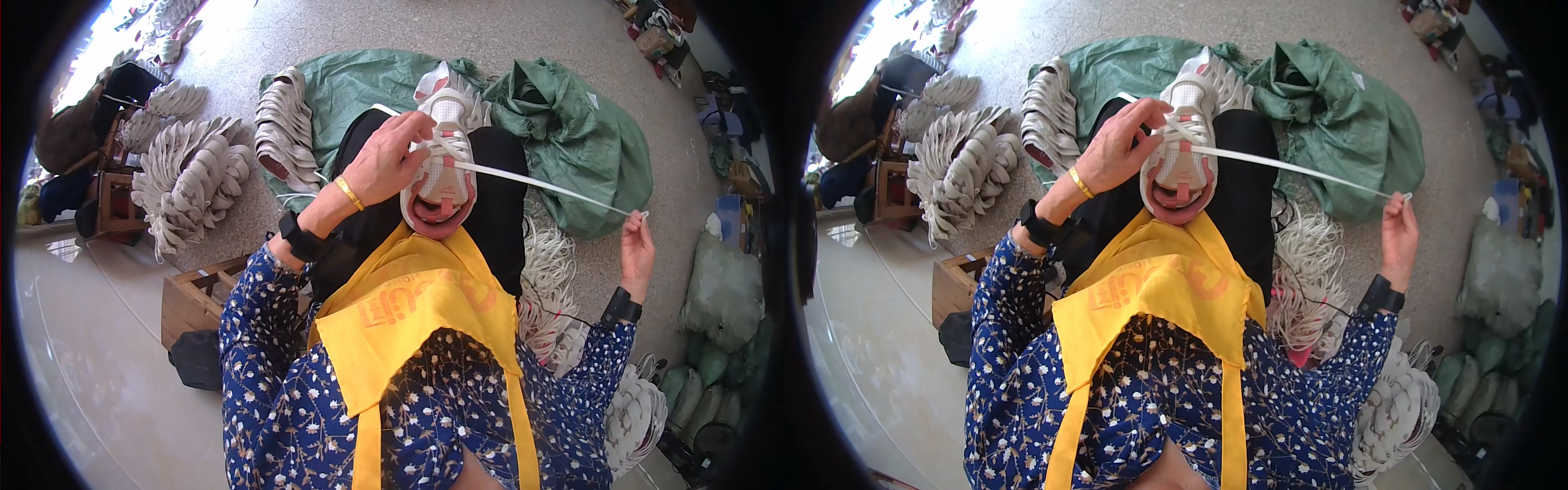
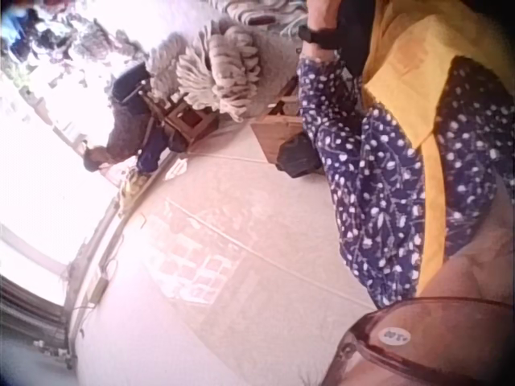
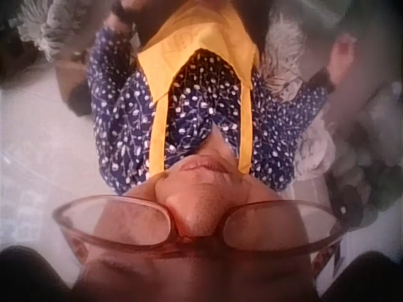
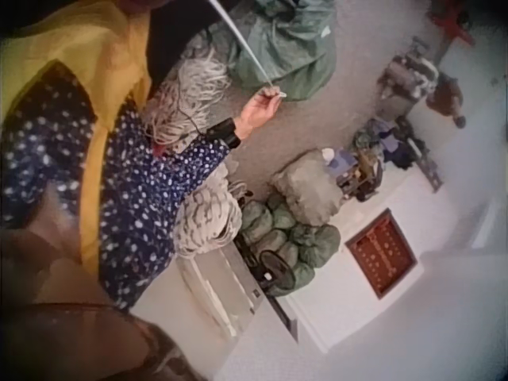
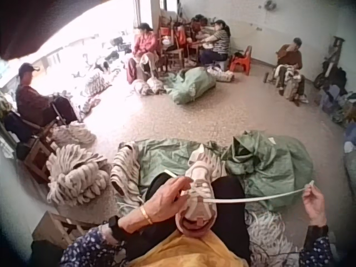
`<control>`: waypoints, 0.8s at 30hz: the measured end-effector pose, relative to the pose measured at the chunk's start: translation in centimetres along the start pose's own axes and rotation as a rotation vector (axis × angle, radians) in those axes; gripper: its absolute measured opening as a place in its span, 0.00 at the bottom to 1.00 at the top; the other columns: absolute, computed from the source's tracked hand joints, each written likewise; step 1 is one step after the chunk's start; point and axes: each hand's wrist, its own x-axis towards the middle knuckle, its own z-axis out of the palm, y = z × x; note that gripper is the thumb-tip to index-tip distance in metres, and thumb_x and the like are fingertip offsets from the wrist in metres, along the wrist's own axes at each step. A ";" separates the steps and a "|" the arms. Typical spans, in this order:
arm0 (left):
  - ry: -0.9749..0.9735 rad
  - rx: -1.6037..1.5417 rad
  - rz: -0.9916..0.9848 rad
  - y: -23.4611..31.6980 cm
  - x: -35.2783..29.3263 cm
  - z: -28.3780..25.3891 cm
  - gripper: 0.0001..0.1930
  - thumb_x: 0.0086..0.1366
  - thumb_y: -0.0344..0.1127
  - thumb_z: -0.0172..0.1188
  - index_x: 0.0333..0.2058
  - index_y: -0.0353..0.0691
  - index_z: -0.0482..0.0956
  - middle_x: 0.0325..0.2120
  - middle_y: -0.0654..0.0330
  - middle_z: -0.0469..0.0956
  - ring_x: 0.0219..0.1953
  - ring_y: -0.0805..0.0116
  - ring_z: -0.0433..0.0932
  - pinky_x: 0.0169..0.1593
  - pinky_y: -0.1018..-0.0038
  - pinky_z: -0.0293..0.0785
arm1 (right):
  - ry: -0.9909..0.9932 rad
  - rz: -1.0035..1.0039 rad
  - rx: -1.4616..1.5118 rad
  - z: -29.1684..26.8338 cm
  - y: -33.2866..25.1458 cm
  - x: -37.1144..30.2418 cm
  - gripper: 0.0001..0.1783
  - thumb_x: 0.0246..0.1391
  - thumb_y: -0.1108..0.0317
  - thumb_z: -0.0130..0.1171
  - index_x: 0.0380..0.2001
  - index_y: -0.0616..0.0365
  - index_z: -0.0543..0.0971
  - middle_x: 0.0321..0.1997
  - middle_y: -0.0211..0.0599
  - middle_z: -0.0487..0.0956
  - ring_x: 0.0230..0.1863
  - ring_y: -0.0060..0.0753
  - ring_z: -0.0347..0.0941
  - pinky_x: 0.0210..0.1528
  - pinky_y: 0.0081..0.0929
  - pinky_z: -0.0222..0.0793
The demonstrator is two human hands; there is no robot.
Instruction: The person sits on the floor and laces a white sneaker with pink accents. They thread the white shoelaces through the eyelets, pull them tight, and tie a knot at the top. The person is surrounded by piles of similar shoes and green sacks.
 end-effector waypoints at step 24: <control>-0.208 0.104 0.100 1.2 1.7 -1.6 0.09 0.57 0.24 0.60 0.35 0.35 0.70 0.26 0.53 0.75 0.29 0.47 0.76 0.33 0.59 0.73 | -0.391 0.032 -1.038 18.7 16.7 1.1 0.08 0.63 0.73 0.61 0.43 0.63 0.82 0.35 0.29 0.84 0.28 0.14 0.76 0.30 0.15 0.72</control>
